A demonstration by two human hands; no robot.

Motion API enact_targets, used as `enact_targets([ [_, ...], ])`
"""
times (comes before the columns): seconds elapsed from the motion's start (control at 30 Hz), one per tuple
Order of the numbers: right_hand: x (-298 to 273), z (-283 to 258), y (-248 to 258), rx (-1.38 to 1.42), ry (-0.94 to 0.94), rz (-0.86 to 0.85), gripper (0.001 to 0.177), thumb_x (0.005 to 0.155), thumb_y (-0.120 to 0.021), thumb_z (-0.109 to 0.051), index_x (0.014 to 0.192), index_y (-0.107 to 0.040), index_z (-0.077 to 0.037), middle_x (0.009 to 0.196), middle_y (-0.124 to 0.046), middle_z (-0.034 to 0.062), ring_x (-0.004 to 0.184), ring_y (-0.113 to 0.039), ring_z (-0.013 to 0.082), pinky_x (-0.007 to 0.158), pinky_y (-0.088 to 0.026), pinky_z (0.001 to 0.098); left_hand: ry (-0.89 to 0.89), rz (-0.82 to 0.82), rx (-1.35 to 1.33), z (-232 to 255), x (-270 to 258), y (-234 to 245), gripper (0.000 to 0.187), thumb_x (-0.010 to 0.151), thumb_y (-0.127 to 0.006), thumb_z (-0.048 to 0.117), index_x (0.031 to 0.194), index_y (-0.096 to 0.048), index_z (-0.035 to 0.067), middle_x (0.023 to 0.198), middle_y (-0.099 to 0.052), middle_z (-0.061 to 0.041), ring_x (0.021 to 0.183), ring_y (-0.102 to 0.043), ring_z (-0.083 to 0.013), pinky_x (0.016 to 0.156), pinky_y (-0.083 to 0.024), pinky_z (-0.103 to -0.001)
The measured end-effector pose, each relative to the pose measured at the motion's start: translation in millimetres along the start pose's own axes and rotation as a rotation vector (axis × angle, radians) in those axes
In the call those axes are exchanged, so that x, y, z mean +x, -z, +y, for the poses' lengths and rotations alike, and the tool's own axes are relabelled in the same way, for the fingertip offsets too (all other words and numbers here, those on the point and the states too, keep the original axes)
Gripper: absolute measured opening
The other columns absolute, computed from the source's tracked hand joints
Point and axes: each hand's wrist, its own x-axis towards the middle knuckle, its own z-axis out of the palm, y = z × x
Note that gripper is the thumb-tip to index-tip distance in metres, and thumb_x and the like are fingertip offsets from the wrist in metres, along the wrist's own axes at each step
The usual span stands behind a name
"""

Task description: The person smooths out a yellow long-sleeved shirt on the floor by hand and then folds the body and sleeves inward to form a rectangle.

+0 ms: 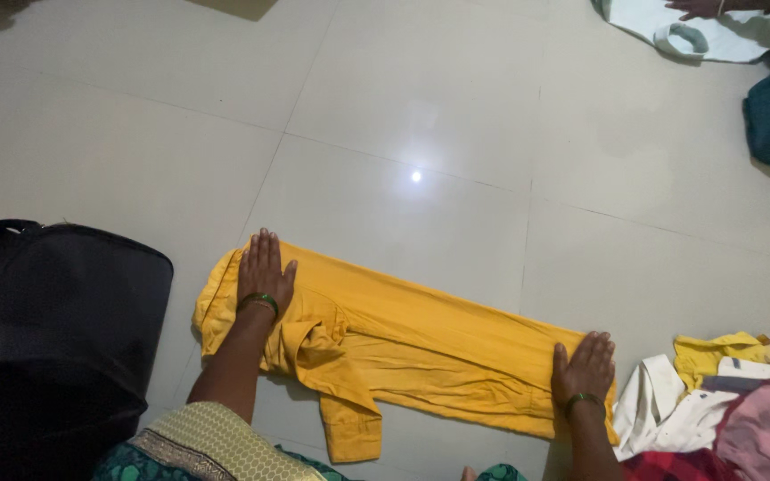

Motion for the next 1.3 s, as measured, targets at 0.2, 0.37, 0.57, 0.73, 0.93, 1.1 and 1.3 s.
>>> enact_targets([
  [0.2, 10.5, -1.7, 11.8, -0.041, -0.002, -0.096, 0.095, 0.097, -0.026, -0.069, 0.161, -0.006, -0.002, 0.171, 0.001, 0.0187, 0.157, 0.003, 0.0332, 0.124, -0.007, 0.0481, -0.073, -0.122, -0.135, -8.7, 8.2, 15.4, 0.076, 0.103, -0.02, 0.056, 0.164, -0.002, 0.013, 0.172, 0.005, -0.005, 0.157, 0.006, -0.0225, 0.126, -0.006, -0.042],
  [0.37, 9.4, -25.9, 13.2, -0.081, 0.028, 0.058, 0.093, 0.091, -0.055, -0.06, 0.158, -0.031, 0.0, 0.166, -0.028, 0.0203, 0.155, -0.025, 0.0345, 0.122, -0.026, 0.0492, -0.118, 0.092, -0.5, -20.6, -32.7, 17.0, 0.071, 0.106, -0.031, 0.047, 0.163, -0.016, 0.007, 0.173, -0.012, -0.011, 0.16, -0.008, -0.0304, 0.123, -0.018, -0.048],
  [0.57, -125.4, -153.3, 25.0, 0.698, 0.163, -0.106, 0.048, 0.082, -0.077, -0.027, 0.122, -0.069, -0.002, 0.12, -0.07, 0.0185, 0.112, -0.066, 0.0344, 0.097, -0.052, 0.0441, -0.185, 0.263, -0.973, -48.2, -108.6, -14.9, 0.076, 0.106, -0.042, 0.041, 0.163, -0.015, -0.001, 0.169, -0.018, -0.019, 0.157, -0.018, -0.0356, 0.124, -0.02, -0.041],
  [0.73, -180.9, -227.6, 78.0, 0.353, 0.265, -0.658, 0.067, 0.074, -0.088, -0.05, 0.115, -0.066, -0.003, 0.115, -0.068, 0.0202, 0.111, -0.065, 0.0344, 0.095, -0.053, 0.0425, 0.005, 0.137, -1.102, -53.0, -135.1, -10.6, 0.059, 0.103, -0.048, 0.035, 0.154, -0.039, 0.006, 0.157, -0.045, -0.015, 0.144, -0.043, -0.0265, 0.116, -0.034, -0.037],
  [0.93, -202.5, -249.4, 61.5, 0.242, 0.403, -0.557, 0.058, 0.071, -0.088, -0.048, 0.103, -0.068, -0.005, 0.108, -0.067, 0.018, 0.108, -0.062, 0.038, 0.092, -0.051, 0.047, -0.097, 0.079, -0.886, -37.2, -134.7, -24.4, 0.048, 0.092, -0.061, 0.013, 0.139, -0.063, 0.014, 0.127, -0.071, -0.014, 0.118, -0.067, -0.0275, 0.104, -0.053, -0.037],
  [1.1, -226.2, -259.1, 17.3, 0.184, 0.614, -0.461, 0.031, 0.076, -0.079, -0.03, 0.096, -0.07, -0.009, 0.104, -0.067, 0.0163, 0.104, -0.062, 0.0378, 0.086, -0.052, 0.0489, -0.255, 0.064, -0.784, -36.9, -126.0, -40.7, 0.071, 0.075, -0.057, -0.007, 0.143, -0.056, 0.01, 0.125, -0.066, -0.017, 0.118, -0.061, -0.0341, 0.101, -0.05, -0.041],
  [1.3, -210.1, -200.7, -5.0, 1.152, 0.086, -0.515, 0.01, 0.088, -0.067, -0.013, 0.096, -0.062, -0.009, 0.078, -0.058, 0.0006, 0.071, -0.056, 0.0126, 0.064, -0.049, 0.0302, -0.211, -0.01, -0.846, -46.4, -120.7, -46.4, 0.074, 0.074, -0.057, -0.006, 0.145, -0.052, 0.012, 0.122, -0.067, -0.013, 0.115, -0.063, -0.0306, 0.1, -0.051, -0.039],
])
